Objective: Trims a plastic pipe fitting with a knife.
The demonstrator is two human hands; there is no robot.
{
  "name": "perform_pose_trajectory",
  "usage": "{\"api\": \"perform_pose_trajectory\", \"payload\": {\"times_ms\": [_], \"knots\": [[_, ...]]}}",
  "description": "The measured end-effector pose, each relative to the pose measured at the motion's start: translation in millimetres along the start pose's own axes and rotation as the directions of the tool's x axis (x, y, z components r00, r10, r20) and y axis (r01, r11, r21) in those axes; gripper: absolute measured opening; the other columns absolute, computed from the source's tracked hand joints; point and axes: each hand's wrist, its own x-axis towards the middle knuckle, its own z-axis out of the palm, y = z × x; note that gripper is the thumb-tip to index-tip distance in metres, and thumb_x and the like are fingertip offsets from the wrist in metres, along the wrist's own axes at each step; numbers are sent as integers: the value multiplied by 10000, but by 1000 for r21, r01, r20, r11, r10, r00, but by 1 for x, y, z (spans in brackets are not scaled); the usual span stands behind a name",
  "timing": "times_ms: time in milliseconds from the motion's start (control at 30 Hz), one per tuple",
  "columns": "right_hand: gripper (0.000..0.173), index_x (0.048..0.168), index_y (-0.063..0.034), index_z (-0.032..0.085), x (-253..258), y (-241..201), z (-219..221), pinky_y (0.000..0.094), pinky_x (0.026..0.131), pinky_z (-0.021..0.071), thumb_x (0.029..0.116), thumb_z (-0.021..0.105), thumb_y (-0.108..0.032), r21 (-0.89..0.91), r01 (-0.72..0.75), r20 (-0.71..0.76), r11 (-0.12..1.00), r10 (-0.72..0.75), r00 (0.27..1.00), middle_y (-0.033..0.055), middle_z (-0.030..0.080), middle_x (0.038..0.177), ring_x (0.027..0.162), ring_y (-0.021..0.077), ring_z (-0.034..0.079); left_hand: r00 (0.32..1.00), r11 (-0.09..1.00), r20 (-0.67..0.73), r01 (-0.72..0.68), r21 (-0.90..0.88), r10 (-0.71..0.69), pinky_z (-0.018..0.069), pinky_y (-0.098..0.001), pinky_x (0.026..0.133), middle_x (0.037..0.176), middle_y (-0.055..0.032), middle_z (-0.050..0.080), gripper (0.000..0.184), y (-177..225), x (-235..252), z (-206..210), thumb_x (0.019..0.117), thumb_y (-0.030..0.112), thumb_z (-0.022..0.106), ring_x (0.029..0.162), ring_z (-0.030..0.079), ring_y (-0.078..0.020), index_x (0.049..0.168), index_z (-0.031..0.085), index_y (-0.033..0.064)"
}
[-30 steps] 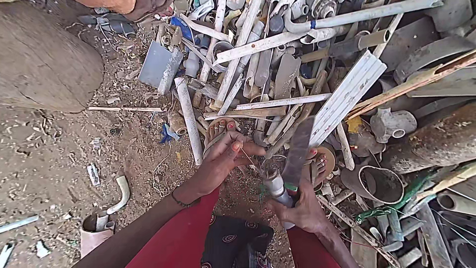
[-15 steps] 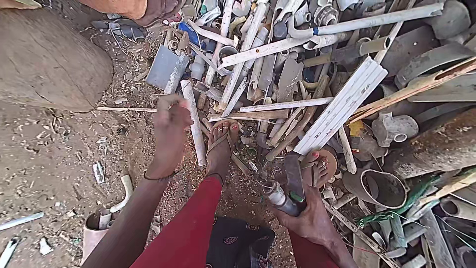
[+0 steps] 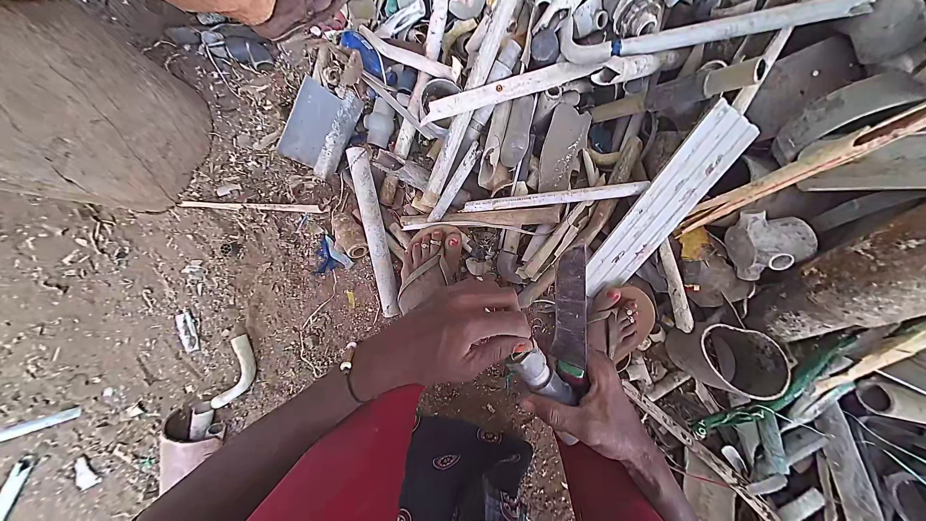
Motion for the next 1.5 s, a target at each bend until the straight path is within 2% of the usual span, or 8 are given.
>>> {"api": "perform_pose_trajectory", "payload": {"times_ms": [233,367,467,567,700,833,1233,1500], "knots": [[427,948,-55,638,12,0,3,100,637,493,741,806,-389,-284,135,-93,949,-168,981,-17,653,745,696,-81,598,940,975,-262,200,-99,-219,462,-217,728,805,-49,609,253,-2,2,24,1029,222,560,786,574,-80,893,679,44],[383,968,-102,588,5,-5,1,107,710,533,780,810,-351,-184,277,-45,943,-290,956,-30,660,801,789,-73,632,731,834,-480,552,-2,-486,519,-344,698,853,-72,624,233,-34,-3,23,986,220,561,776,603,-149,908,674,31],[428,1066,-147,607,-1,-2,0,109,795,551,780,842,-359,-95,241,-141,966,-253,957,-123,677,909,892,-116,630,661,746,-404,660,-89,-632,483,-327,678,789,-41,603,347,-48,-23,23,1041,321,516,713,563,-112,927,680,37],[484,1191,-215,607,-3,1,-2,143,916,559,806,847,-384,24,181,-185,983,-173,967,-216,693,1061,1028,-115,632,766,794,-215,561,-235,-605,432,-176,584,652,73,533,458,-41,-36,29,1061,411,490,600,502,28,784,659,88],[433,1179,-248,618,2,1,-1,152,907,567,828,834,-381,121,175,-185,977,-151,971,-229,699,1060,1013,-93,649,901,873,-128,354,-337,-415,555,-228,888,1105,-28,680,389,-18,-18,17,1026,392,593,1004,645,-36,1181,664,43],[430,1175,-233,625,1,3,-2,156,903,571,829,832,-382,115,161,-183,980,-138,973,-211,705,1060,1007,-82,657,970,868,-112,140,-477,-218,568,-253,934,1145,-51,693,373,-1,-3,11,1025,349,618,1069,655,-74,1219,700,41],[442,1199,-228,624,1,5,-1,171,916,568,836,824,-383,211,101,-94,972,-83,992,-195,713,1079,1019,-64,664,966,843,-166,81,-532,-198,581,-213,905,1032,-16,763,139,-5,-8,12,946,140,729,1004,701,-45,1041,787,57],[382,1163,-219,666,0,12,-2,197,860,588,846,825,-361,390,-8,-7,921,12,1000,-137,736,1033,935,-23,693,955,995,-295,-66,-72,42,515,-259,903,870,-46,761,145,-7,-10,14,985,188,688,859,696,-81,976,772,70]]}}
